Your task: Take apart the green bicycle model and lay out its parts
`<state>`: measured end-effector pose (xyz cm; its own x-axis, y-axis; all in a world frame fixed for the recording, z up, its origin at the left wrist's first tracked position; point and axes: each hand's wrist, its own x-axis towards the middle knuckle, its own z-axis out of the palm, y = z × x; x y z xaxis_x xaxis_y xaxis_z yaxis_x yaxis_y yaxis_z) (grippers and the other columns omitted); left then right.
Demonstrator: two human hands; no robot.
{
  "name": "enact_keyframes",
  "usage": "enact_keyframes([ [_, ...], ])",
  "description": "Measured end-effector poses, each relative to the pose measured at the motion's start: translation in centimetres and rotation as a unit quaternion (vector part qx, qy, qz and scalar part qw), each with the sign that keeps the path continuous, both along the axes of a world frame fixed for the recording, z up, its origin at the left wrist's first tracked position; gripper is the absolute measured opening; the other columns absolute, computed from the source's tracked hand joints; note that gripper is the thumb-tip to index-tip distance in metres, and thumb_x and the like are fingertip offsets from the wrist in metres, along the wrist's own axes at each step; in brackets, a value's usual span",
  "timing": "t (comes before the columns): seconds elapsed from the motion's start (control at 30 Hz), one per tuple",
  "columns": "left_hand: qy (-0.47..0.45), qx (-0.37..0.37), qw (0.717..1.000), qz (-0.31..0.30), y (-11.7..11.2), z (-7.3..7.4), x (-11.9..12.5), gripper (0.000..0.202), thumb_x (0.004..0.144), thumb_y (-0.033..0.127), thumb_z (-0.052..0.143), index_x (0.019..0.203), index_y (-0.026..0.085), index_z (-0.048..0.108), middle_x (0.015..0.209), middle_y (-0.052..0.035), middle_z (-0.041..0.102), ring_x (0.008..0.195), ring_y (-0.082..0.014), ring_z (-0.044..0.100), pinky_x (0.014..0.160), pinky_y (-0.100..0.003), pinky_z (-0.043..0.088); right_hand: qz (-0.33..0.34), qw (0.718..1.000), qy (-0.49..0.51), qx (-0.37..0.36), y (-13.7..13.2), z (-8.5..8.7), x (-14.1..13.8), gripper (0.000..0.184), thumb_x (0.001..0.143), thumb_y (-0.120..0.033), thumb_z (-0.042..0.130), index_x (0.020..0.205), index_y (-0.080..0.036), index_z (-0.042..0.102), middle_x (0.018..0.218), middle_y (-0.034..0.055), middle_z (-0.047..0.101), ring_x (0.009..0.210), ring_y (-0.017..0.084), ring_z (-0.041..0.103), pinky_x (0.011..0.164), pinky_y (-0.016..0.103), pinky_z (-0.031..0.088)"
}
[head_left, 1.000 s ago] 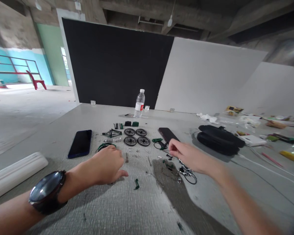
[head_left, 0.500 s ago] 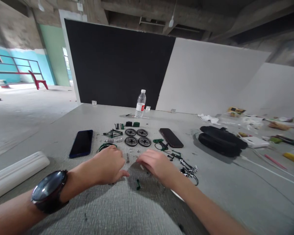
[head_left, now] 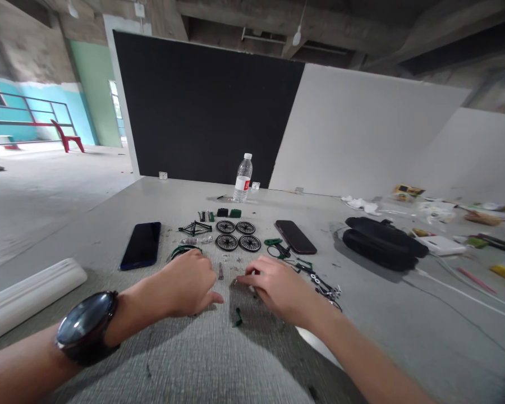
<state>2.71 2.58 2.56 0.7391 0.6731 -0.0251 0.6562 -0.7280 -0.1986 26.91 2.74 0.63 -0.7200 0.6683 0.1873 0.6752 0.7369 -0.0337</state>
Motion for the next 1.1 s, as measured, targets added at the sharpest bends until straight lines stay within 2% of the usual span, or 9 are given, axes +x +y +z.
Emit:
enact_keyframes([
  [0.27, -0.006, 0.007, 1.000, -0.001, 0.0, 0.1, 0.1, 0.035, 0.092, 0.050, 0.063, 0.087, 0.016, 0.072, 0.082, -0.0083, 0.069, 0.082, -0.0264, 0.062, 0.072, -0.036, 0.042, 0.016, 1.000, 0.000, -0.020, -0.3, -0.8, -1.2, 0.037, 0.092, -0.008, 0.051, 0.124, -0.023, 0.064, 0.118, 0.0033, 0.069, 0.108, 0.020, 0.058, 0.097, 0.037, 0.046],
  [0.63, 0.003, -0.019, 1.000, 0.010, -0.1, 0.5, 0.2, 0.037, 0.094, 0.050, 0.060, 0.091, 0.015, 0.073, 0.085, -0.0104, 0.070, 0.086, -0.0274, 0.062, 0.076, -0.038, 0.044, 0.005, 1.000, 0.014, -0.017, -0.1, -1.5, -1.7, 0.043, 0.090, -0.004, 0.053, 0.129, -0.022, 0.058, 0.127, 0.0061, 0.067, 0.118, 0.022, 0.058, 0.104, 0.041, 0.044],
  [0.9, -0.016, -0.015, 1.000, 0.005, -0.2, 0.6, 0.2, 0.035, 0.092, 0.047, 0.063, 0.086, 0.013, 0.073, 0.083, -0.0109, 0.069, 0.082, -0.0270, 0.062, 0.074, -0.038, 0.043, 0.006, 0.999, 0.030, -0.009, 0.2, -2.1, -2.0, 0.047, 0.093, -0.005, 0.049, 0.137, -0.022, 0.054, 0.140, 0.0057, 0.060, 0.126, 0.022, 0.053, 0.108, 0.041, 0.040],
  [1.1, -0.032, -0.015, 0.999, 0.002, -0.1, 0.3, 0.2, 0.036, 0.091, 0.046, 0.065, 0.085, 0.012, 0.073, 0.081, -0.0114, 0.069, 0.080, -0.0264, 0.062, 0.076, -0.039, 0.044, 0.002, 1.000, 0.024, -0.008, 0.3, -2.3, -2.1, 0.049, 0.093, -0.005, 0.049, 0.139, -0.022, 0.053, 0.139, 0.0069, 0.060, 0.125, 0.022, 0.054, 0.108, 0.041, 0.040],
])
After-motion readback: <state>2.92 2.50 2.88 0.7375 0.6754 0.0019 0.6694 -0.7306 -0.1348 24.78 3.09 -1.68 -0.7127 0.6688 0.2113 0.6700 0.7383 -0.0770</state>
